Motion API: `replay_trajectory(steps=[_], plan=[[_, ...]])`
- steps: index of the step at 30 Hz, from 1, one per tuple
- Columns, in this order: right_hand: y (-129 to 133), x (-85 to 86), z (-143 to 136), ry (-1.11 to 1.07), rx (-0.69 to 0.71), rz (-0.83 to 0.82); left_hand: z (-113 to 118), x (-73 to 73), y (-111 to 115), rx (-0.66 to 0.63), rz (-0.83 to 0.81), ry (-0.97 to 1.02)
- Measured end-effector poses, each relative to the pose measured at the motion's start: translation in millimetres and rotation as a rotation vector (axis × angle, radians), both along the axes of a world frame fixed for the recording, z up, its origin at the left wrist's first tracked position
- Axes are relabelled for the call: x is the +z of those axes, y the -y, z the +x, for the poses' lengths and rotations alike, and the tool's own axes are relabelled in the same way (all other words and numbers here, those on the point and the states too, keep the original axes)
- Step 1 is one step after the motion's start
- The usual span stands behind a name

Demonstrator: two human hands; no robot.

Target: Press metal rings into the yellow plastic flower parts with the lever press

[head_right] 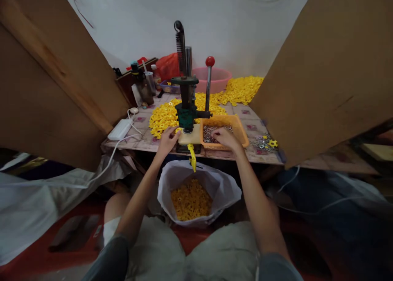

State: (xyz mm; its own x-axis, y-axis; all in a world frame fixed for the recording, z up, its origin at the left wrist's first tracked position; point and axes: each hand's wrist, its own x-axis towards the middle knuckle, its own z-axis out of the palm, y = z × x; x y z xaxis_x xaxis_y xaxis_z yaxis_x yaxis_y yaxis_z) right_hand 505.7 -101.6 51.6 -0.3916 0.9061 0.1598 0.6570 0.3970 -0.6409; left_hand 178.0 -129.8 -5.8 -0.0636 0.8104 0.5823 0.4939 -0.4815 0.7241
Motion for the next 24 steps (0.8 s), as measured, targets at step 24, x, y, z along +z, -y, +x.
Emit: replay_trajectory(steps=[24], plan=[[87,13.6,-96,0.257,0.047,0.821,6,5.0,1,-0.391,-0.134,0.196]])
